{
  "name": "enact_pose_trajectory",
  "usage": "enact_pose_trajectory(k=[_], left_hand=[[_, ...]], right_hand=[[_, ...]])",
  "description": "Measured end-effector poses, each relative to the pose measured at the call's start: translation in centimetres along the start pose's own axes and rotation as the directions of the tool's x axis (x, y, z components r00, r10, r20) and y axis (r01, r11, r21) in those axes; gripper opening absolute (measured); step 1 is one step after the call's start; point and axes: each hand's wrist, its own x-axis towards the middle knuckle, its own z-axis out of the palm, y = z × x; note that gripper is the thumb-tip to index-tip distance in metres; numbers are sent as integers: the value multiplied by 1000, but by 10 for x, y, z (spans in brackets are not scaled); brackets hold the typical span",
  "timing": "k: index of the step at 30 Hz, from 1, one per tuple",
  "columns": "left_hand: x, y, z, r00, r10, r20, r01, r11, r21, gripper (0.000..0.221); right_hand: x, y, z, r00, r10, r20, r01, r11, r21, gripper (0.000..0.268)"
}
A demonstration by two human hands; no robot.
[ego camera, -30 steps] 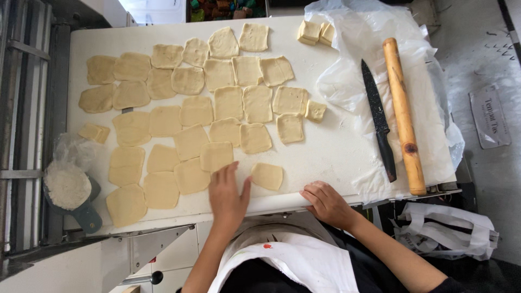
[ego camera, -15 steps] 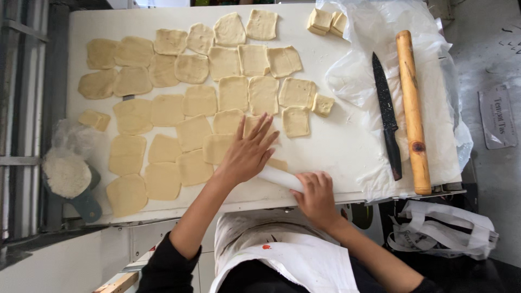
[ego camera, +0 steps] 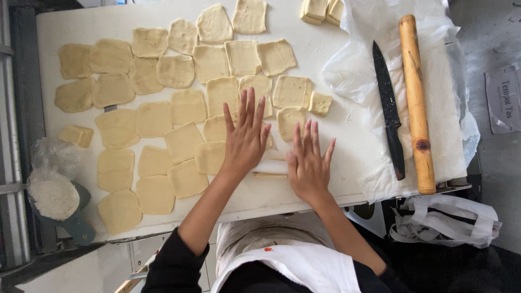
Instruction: The person prepares small squares of dough for dumplings or pastries by flattening them with a small rolling tool and folding the edges.
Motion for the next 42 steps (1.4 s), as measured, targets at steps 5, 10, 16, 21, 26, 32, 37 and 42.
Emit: enact_pose_trajectory(k=[5, 10, 16, 21, 26, 32, 37, 42], left_hand=[[-1, -1, -10, 999, -31, -40, 32, 999, 23, 61], [-11, 4, -7, 997, -74, -38, 71, 995, -64, 64], [3, -15, 7, 991, -93, -101, 87, 994, -61, 63], [-9, 0, 0, 994, -107, -7, 108, 993, 42, 65], [3, -7, 1, 985, -148, -83, 155, 984, 83, 62], [-71, 39, -17, 987, -108, 119, 106, 994, 24, 68], [-80, 31, -10, 989, -129, 73, 130, 991, -15, 76], [-112, 49, -10, 992, -109, -60, 108, 994, -26, 99]], right_hand=[[12, 9, -11, 999, -16, 43, 16, 1000, -15, 62], [19, 15, -15, 999, 34, 39, -35, 999, 17, 59], [45, 29, -3, 996, 68, 51, -74, 987, 144, 60], [24, 16, -10, 1000, -11, 15, 12, 998, -66, 60], [66, 21, -6, 998, 31, 58, -27, 997, -69, 59], [-20, 14, -23, 985, -175, 5, 172, 973, 154, 63], [-21, 22, -14, 984, -180, 14, 178, 979, 96, 62], [-60, 17, -29, 974, -216, 61, 207, 970, 131, 68]])
